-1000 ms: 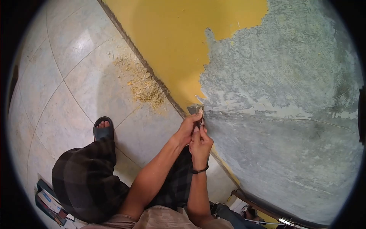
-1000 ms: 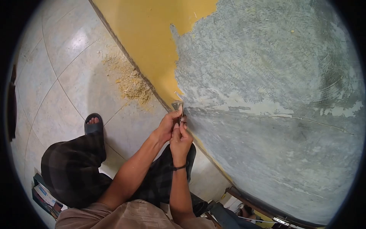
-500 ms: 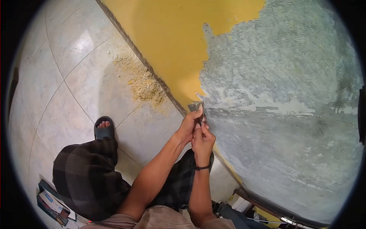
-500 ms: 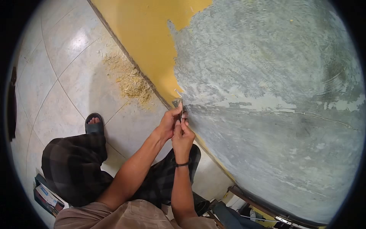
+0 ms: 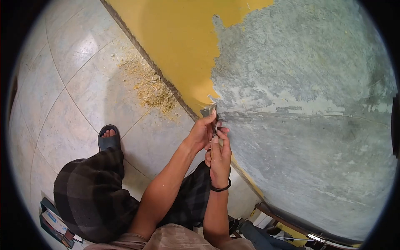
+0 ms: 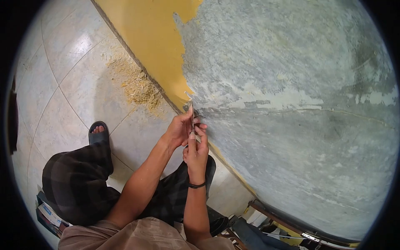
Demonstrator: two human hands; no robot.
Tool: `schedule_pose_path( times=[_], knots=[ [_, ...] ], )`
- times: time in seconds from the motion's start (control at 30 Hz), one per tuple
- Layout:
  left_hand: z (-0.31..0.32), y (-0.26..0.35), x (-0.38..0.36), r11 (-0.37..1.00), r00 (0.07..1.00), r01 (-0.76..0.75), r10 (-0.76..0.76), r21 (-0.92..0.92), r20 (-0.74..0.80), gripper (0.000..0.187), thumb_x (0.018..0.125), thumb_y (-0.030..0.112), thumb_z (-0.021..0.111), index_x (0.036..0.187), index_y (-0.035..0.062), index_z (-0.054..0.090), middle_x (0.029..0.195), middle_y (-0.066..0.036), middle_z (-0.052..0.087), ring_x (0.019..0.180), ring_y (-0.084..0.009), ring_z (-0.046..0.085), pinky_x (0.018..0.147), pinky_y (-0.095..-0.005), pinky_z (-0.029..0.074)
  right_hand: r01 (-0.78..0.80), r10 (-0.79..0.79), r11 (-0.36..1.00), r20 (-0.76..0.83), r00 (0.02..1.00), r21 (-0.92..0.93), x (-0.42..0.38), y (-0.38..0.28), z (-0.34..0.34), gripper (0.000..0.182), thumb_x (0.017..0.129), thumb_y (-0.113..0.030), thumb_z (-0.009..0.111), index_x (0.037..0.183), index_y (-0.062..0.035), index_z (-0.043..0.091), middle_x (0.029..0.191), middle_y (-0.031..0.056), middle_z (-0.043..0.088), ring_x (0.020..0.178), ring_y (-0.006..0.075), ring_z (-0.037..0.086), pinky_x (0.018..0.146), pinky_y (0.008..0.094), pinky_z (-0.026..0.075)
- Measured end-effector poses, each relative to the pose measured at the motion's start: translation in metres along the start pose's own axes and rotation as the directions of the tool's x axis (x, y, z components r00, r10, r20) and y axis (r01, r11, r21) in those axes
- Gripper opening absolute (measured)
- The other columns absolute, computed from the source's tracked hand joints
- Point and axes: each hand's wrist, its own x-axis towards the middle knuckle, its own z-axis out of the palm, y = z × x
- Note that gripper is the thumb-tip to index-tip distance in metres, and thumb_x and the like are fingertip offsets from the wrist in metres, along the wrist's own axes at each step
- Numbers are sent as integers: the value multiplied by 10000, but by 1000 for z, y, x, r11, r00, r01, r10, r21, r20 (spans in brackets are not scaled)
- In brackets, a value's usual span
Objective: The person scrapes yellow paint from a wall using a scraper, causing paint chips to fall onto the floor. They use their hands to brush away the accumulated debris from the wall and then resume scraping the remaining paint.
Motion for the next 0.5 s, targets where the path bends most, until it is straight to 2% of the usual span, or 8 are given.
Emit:
schedule_pose_path(
  times=[0.03, 0.17, 0.23, 0.3, 0.37, 0.4, 0.47, 0.5],
  knots=[
    [-7, -2, 2, 999, 999, 33, -33, 11, 25, 360, 930, 448, 519, 835, 101, 516, 783, -28, 541, 908, -240, 636, 743, -369, 529, 67, -70, 993, -27, 997, -99, 4, 7, 0, 325, 981, -219, 494, 1265, -73, 433, 733, 19, 536, 476, 26, 390, 393, 172, 279],
    [-9, 3, 1, 997, 997, 76, -76, 32, 1, 297, 928, 415, 527, 874, 124, 502, 777, -6, 516, 942, -253, 626, 773, -385, 513, 152, -156, 982, -29, 987, -111, 12, 16, 6, 326, 975, -206, 507, 1259, -63, 435, 730, 26, 541, 477, 26, 388, 399, 169, 280],
    [-2, 5, 0, 999, 998, 45, -46, -12, -38, 274, 929, 395, 529, 893, 126, 500, 784, -9, 520, 945, -263, 625, 775, -398, 513, 188, -189, 982, 62, 980, 15, 14, 15, 6, 334, 972, -185, 511, 1266, -53, 424, 729, 37, 550, 465, 31, 392, 382, 174, 278],
    [4, 3, -1, 999, 997, 23, -27, -48, -77, 252, 929, 376, 531, 912, 127, 497, 791, -13, 523, 949, -273, 623, 776, -410, 513, 163, -164, 986, 47, 985, 34, 16, 10, 8, 317, 969, -171, 513, 1251, -45, 441, 731, 42, 554, 452, 35, 393, 366, 179, 272],
    [7, 1, -2, 992, 999, 16, -20, -122, -33, 248, 927, 365, 543, 930, 122, 496, 793, -29, 537, 921, -295, 634, 674, -386, 542, 145, -147, 988, 34, 989, 52, 19, 9, 10, 301, 967, -157, 516, 1237, -37, 457, 732, 46, 558, 438, 39, 395, 350, 183, 266],
    [7, 1, -4, 992, 999, 12, -16, -124, -32, 248, 927, 365, 543, 930, 122, 496, 793, -29, 537, 921, -295, 634, 674, -386, 542, 134, -134, 990, -3, 991, 46, 19, 11, 8, 279, 962, -140, 522, 1215, -30, 479, 732, 46, 557, 425, 41, 393, 337, 188, 261],
    [7, 1, -7, 984, 998, 55, -60, -169, -26, 285, 921, 358, 572, 883, 87, 491, 798, -61, 533, 802, -274, 667, 456, -284, 514, 125, -124, 991, -39, 992, 41, 16, 10, 8, 258, 957, -123, 528, 1193, -23, 501, 733, 46, 556, 412, 43, 391, 323, 193, 255],
    [7, 2, -6, 985, 998, 51, -56, -165, -24, 285, 921, 358, 572, 883, 87, 491, 798, -61, 533, 802, -274, 667, 456, -284, 514, 114, -111, 992, -67, 992, 48, 13, 5, 11, 214, 955, -102, 529, 1151, -15, 526, 733, 35, 553, 424, 30, 391, 340, 189, 267]
  ],
)
